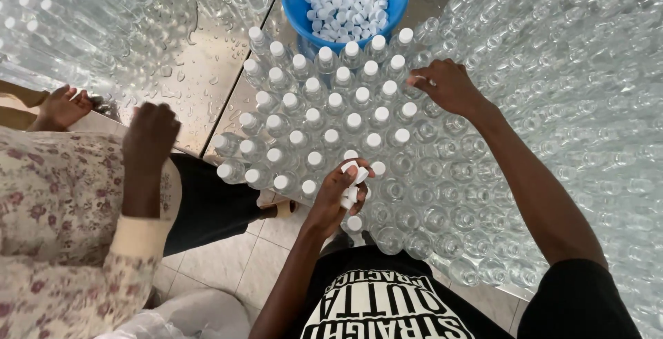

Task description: Rinsing empty plastic bottles and capping filled water bottles at a production station

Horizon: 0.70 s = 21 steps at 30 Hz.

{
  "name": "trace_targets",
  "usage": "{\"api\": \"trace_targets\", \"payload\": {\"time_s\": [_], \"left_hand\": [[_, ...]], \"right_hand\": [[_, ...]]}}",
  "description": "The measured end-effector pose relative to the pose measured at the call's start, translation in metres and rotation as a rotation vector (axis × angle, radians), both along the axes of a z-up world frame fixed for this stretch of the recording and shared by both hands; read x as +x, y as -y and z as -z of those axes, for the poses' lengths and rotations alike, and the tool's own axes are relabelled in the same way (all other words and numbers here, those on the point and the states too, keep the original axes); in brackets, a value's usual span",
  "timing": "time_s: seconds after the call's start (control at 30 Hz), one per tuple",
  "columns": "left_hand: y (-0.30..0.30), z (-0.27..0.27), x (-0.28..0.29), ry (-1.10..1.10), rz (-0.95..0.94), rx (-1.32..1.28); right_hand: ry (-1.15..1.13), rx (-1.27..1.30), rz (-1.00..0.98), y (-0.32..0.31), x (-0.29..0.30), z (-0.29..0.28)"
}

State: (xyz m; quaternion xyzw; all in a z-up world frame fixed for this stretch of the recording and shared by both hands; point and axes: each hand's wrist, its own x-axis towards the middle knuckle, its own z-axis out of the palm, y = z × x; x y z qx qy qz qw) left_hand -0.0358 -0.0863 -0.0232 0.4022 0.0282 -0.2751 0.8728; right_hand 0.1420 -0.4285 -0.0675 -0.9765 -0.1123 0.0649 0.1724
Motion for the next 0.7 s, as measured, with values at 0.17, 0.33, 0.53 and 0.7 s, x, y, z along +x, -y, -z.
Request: {"api": "trace_targets", "payload": {"time_s": [0.17, 0.33, 0.53, 0.7], "left_hand": [[0.004, 0.001, 0.003, -0.033, 0.001, -0.004], [0.015, 0.001, 0.006, -0.058, 0.027, -0.011], [0.031, -0.008, 0.011, -0.095, -0.005, 0.001], [0.041, -0.020, 0.021, -0.198, -0.101, -0.021]], "right_hand": [[-0.217, 0.267, 0.072, 0.019, 0.022, 0.022], [-0.213, 0.331, 0.071, 0.018, 0.027, 0.013], [0.037, 0.130, 0.023, 0.015, -0.002, 0.018], [0.128, 0.524, -0.115, -0.069, -0.102, -0.080]]}}
